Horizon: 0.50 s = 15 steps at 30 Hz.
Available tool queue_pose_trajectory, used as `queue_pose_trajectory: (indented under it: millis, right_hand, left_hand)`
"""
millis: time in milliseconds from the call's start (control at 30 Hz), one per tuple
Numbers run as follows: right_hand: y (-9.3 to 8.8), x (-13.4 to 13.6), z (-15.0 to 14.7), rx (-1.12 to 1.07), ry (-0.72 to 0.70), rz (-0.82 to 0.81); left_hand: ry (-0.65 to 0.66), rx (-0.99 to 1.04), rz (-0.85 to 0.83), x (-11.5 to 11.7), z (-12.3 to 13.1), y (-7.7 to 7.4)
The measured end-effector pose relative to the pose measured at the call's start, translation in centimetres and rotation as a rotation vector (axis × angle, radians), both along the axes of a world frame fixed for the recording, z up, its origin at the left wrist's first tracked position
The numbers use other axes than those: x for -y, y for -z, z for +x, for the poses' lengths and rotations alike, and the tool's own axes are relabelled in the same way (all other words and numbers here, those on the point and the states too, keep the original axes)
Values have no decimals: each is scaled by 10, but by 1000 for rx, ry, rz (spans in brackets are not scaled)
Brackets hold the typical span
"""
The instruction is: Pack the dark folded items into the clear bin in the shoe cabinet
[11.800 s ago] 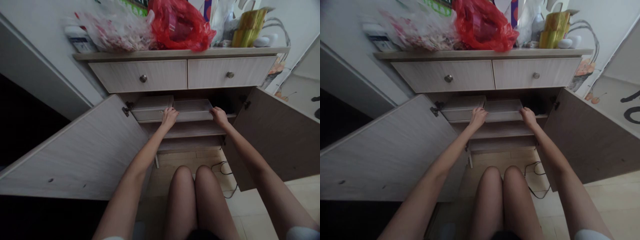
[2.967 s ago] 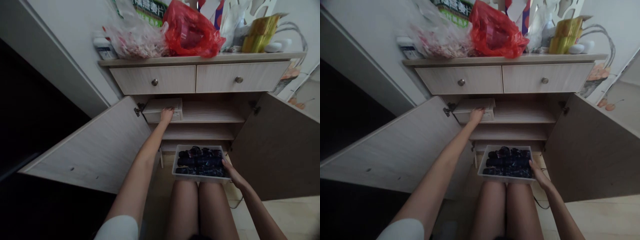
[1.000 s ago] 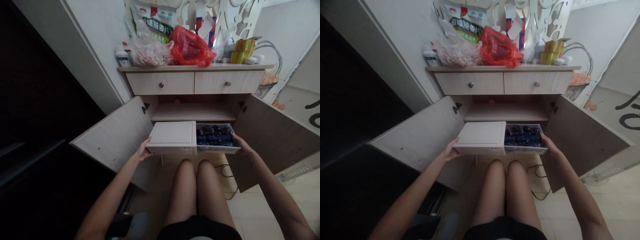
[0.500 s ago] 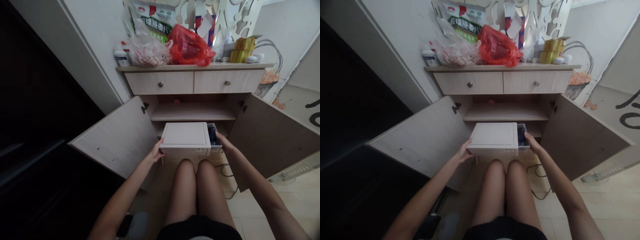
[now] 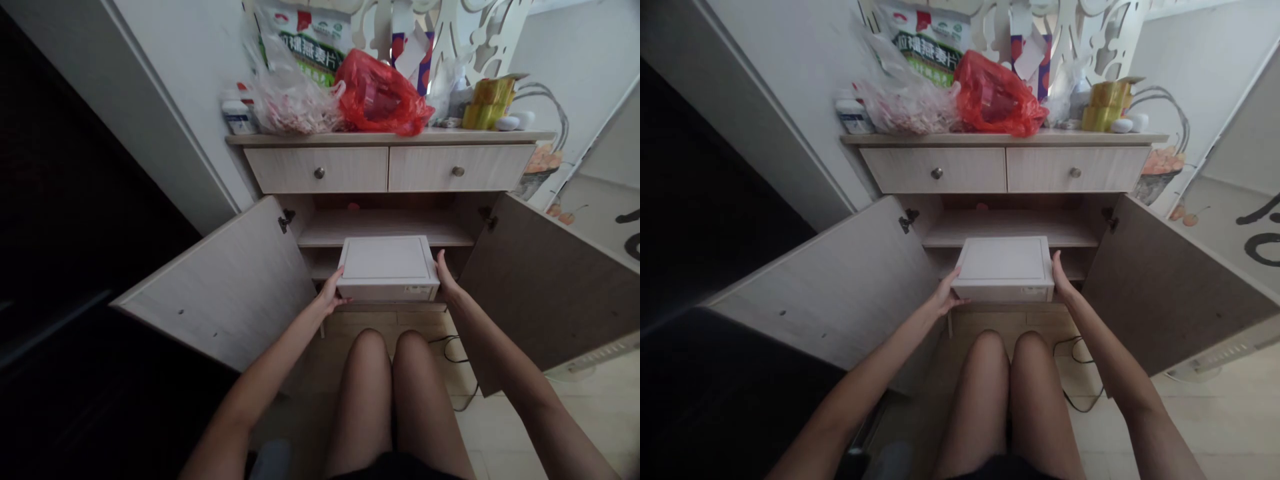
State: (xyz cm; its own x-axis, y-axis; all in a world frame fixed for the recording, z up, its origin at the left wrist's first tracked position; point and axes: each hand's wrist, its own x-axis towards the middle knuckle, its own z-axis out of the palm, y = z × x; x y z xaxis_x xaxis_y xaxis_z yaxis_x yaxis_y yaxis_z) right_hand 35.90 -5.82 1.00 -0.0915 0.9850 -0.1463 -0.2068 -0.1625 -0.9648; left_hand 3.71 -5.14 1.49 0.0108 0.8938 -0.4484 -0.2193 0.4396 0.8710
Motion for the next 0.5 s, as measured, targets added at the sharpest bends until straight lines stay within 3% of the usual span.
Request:
queue_pose_trajectory:
  millis: [133,233,500]
  right_hand:
    - [-25,-62,3,-8,104,79]
    - [-34,-105,5,-11,151,87]
    - [-10,-172,7,20,203,93]
  left_hand:
    - [-13,-6,80,-61,14,-25]
    - [-13,-34,94,-101,22,-34]
    - [5,-101,58,-160,29,-28]
